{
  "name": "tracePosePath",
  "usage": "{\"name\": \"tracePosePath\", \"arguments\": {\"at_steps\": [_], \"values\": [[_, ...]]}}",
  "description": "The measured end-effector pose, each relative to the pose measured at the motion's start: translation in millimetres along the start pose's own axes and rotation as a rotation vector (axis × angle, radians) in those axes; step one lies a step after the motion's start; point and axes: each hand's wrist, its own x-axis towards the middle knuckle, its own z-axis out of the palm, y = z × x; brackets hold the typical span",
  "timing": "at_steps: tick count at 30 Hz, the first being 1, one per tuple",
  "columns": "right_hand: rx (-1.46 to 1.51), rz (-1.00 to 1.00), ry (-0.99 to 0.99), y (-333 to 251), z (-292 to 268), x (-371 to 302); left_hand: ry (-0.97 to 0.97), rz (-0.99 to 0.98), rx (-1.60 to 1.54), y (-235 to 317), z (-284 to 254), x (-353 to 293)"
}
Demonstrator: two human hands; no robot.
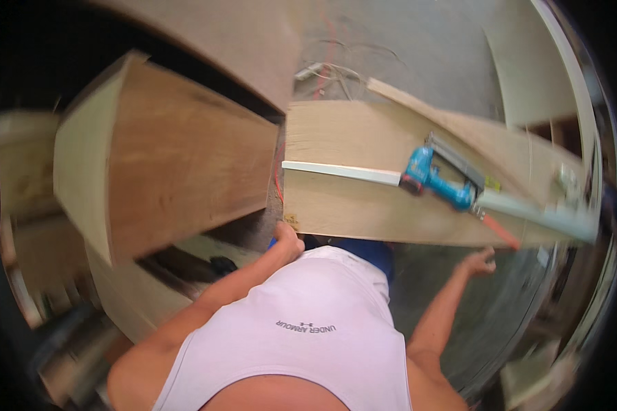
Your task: The person assembles a wooden cabinet by positioning trim pieces, marking them with a marker, and securing them with a nail gun. The person also uses a hand saw to cut a wooden strip and attaches it to the cabinet structure.
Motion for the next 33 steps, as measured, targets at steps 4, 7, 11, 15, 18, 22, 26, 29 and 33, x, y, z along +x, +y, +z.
{"name": "tracePosePath", "arguments": {"at_steps": [4,7,11,15,18,22,26,29,33], "values": [[0.071,0.314,-0.135,61,-31,-222,-0.695,0.331,0.949,20,-64,50],[0.342,0.928,-0.635,-4,-43,-354,-0.996,0.639,1.578,53,-67,62],[0.143,0.859,-0.976,43,-41,-468,-1.220,0.654,1.613,51,-78,124],[0.197,0.917,-1.030,84,-3,-558,-1.042,-0.098,1.035,95,-55,30],[0.427,1.169,-0.810,60,16,-593,-1.070,-0.100,1.146,111,-45,26],[0.349,1.069,-0.573,26,1,-591,-1.411,0.696,2.104,135,-50,71],[0.281,0.802,-0.674,60,-13,-600,-1.591,0.627,2.186,139,-51,37],[0.201,0.869,-0.602,43,-27,-583,-1.699,0.494,2.203,153,-55,36],[0.061,0.855,-0.769,56,-12,-588,-1.587,0.252,1.947,164,-73,9]]}}
